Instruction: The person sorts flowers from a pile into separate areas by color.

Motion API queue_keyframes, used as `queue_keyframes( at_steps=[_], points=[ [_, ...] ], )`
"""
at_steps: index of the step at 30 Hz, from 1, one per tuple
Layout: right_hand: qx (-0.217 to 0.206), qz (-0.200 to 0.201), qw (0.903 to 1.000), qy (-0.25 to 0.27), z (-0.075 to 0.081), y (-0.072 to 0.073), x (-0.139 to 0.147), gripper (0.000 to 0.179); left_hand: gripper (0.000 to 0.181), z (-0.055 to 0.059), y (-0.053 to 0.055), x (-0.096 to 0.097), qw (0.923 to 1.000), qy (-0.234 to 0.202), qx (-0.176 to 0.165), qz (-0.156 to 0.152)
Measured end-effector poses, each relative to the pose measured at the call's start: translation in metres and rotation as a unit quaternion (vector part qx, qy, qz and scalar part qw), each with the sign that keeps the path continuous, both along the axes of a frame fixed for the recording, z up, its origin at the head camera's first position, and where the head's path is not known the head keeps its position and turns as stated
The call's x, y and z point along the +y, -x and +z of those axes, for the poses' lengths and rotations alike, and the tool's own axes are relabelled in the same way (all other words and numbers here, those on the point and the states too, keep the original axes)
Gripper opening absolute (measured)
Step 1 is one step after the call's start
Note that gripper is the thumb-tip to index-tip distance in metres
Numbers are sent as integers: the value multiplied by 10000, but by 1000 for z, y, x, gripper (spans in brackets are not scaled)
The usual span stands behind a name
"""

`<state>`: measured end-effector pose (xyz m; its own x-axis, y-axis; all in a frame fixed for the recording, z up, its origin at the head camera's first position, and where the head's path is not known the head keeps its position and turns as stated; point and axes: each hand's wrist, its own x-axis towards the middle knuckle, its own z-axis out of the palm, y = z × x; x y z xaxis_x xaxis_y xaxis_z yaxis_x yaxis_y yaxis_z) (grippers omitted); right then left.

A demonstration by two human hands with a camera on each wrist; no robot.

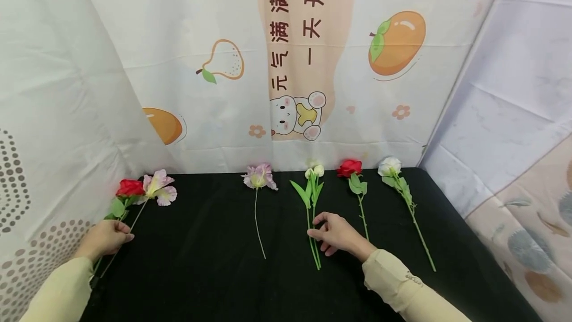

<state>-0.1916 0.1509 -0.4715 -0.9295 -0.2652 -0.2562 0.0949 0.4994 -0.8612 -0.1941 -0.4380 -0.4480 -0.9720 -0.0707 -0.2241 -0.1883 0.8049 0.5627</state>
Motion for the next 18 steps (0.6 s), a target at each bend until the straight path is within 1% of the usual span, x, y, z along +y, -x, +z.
queue_keyframes(
  at_steps=[3,5,8,12,14,18],
  points=[
    [163,158,9997,84,8,1,-2,38,29,1,-1,6,9984,-543,10,179],
    [335,244,9991,52,13,2,-5,37,32,2,-1,11,9950,-943,-1,329],
    [613,365,9974,-33,18,5,-10,35,33,2,-3,19,9877,-1461,-70,549],
    [739,491,9960,-73,22,7,-17,32,39,6,-7,31,9801,-1854,-177,685],
    [748,571,9955,-68,23,7,-20,30,42,8,-9,38,9779,-1968,-185,684],
    [795,656,9947,-2,25,5,-26,26,45,11,-11,54,9735,-2184,-85,672]
  ],
)
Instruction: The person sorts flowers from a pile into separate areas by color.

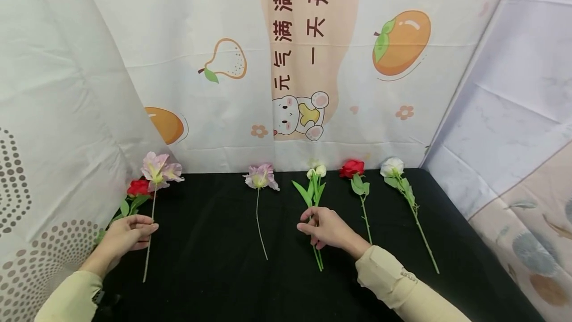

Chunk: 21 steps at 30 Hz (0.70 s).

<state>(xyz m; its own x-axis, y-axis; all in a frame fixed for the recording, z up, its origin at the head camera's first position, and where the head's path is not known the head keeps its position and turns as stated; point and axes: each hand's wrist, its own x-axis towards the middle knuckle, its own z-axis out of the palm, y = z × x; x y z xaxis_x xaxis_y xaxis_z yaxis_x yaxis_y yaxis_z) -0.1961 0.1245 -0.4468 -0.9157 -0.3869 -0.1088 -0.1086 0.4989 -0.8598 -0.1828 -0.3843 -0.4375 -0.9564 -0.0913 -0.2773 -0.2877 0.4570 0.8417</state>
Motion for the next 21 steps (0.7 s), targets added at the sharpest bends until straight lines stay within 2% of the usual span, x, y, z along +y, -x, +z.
queue_keyframes(
  at_steps=[10,14,21],
  points=[
    [-292,394,9971,582,6,-11,-19,26,41,3,-7,50,9976,-434,505,-165],
    [-345,555,9952,722,8,-15,-27,28,39,4,-7,69,9947,-684,713,-283],
    [-436,846,9918,853,10,-16,-43,30,43,5,0,109,9887,-1124,849,-508]
  ],
)
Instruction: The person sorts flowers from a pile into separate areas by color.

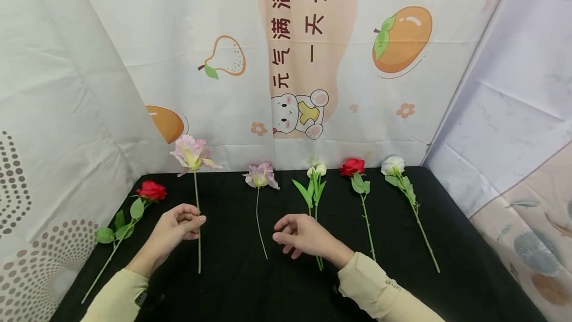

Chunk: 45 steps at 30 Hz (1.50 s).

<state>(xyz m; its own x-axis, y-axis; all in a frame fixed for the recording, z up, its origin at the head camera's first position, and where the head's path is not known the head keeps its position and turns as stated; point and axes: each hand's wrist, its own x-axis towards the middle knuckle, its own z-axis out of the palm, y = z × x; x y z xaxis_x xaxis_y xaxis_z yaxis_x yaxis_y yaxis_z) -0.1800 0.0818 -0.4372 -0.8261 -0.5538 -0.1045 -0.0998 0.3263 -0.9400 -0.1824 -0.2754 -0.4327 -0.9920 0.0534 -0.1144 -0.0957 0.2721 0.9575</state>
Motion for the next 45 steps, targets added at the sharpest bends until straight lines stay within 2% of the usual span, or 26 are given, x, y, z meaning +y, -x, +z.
queue_keyframes(
  at_steps=[5,11,18,25,33,39,45],
  points=[
    [-60,150,9998,82,2,0,-18,29,42,1,9,29,9991,-358,95,-221],
    [-84,239,9996,97,2,-2,-40,29,32,4,16,64,9958,-703,339,-477],
    [-193,171,9995,187,-4,-4,-53,19,29,8,21,88,9906,-957,561,-794],
    [-318,160,9979,543,-8,-4,-54,11,24,11,21,99,9868,-1235,649,-827],
    [-450,179,9957,796,-11,-5,-53,6,22,13,19,101,9836,-1443,700,-829],
    [-441,148,9946,930,-10,-7,-54,12,26,13,20,101,9830,-1476,663,-872],
    [-266,185,9957,868,-9,-10,-55,7,32,13,22,100,9830,-1524,706,-736]
  ],
)
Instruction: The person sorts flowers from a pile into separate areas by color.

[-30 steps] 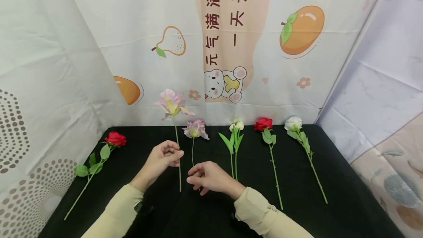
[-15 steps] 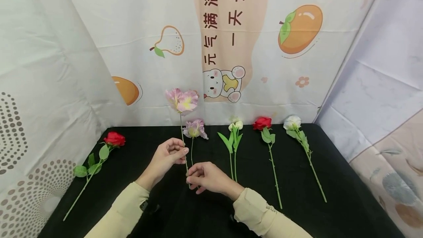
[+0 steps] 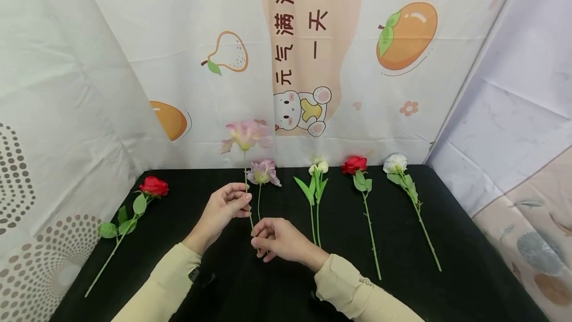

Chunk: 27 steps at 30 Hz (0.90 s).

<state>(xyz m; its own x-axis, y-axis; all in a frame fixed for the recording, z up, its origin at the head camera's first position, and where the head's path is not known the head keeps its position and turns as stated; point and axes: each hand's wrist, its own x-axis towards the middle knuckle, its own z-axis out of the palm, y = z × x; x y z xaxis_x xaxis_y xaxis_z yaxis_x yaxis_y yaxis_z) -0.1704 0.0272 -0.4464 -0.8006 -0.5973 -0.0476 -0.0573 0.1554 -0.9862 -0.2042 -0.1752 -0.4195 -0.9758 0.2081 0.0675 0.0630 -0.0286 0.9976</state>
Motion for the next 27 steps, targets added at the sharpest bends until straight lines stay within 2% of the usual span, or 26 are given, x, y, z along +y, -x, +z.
queue_keyframes(
  at_steps=[8,14,21,27],
  points=[
    [144,-22,9998,-126,-1,1,-1,19,32,0,-1,-4,9999,37,147,51],
    [148,-79,9998,-92,-3,2,-3,16,32,-1,0,-6,9998,106,182,28],
    [297,-37,9991,-309,-2,4,2,16,35,-4,0,-11,9985,520,182,51],
    [418,44,9979,-492,-2,8,8,16,34,-8,-6,-22,9945,1004,289,6]
  ],
)
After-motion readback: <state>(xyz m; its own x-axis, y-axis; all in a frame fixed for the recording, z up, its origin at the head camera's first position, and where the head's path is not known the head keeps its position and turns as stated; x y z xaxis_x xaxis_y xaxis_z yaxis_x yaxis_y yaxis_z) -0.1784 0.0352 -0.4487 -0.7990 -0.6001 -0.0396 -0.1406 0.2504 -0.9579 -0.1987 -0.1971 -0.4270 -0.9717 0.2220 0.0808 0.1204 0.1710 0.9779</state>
